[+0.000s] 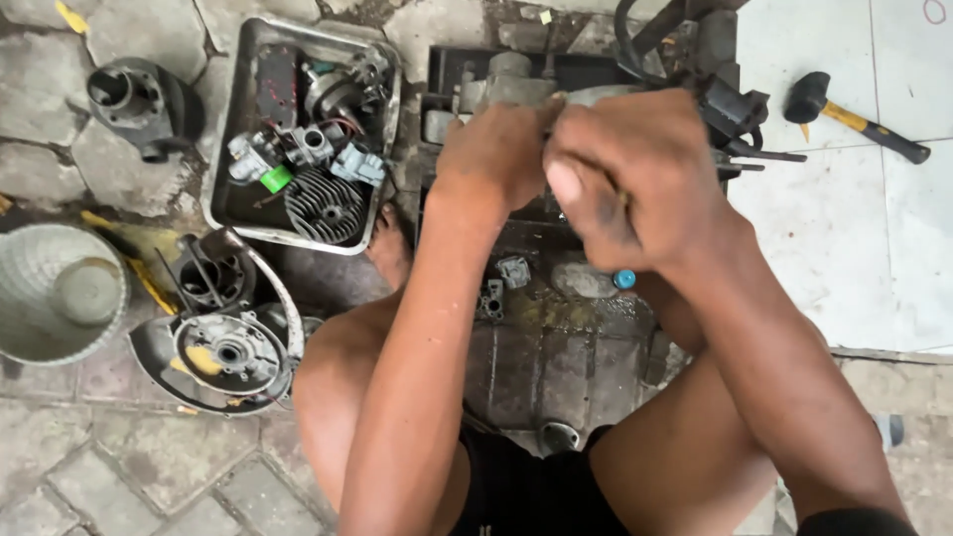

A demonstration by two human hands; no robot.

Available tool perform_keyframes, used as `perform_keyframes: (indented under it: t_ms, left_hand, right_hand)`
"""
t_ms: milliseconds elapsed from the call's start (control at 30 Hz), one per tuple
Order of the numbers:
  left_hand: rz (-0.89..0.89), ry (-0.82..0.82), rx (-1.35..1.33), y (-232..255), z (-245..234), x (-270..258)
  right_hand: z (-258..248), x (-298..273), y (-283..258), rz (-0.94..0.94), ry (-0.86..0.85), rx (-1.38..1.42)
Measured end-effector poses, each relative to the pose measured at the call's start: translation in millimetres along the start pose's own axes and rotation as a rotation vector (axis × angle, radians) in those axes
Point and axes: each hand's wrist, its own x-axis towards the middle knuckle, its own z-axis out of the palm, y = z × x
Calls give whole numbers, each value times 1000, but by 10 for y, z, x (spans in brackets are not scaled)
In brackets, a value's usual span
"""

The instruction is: The person sits on the floor and uses a yellow-handled brush to scrub and clean a piece of machinery clamped in a vise. The person repeatedly scrubs various parts of the metal assembly, occasionally adjusting the object's position.

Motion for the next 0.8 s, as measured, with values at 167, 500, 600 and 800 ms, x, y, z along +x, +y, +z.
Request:
perform_keyframes:
  t_ms: [167, 500, 600, 800]
  left_hand:
    - [38, 91, 18, -150, 96, 129]
    - [-174, -81, -158, 28, -121, -221]
    - [-117, -72, -32, -9, -84, -160]
    - [-78, -20, -41, -55, -17, -124]
  right_hand:
    - [379, -128, 377, -92, 159, -307]
    - [282, -46, 503, 84, 108, -435]
    - [147, -15, 582, 211, 72, -303]
    - [110, -86, 519, 138, 82, -289]
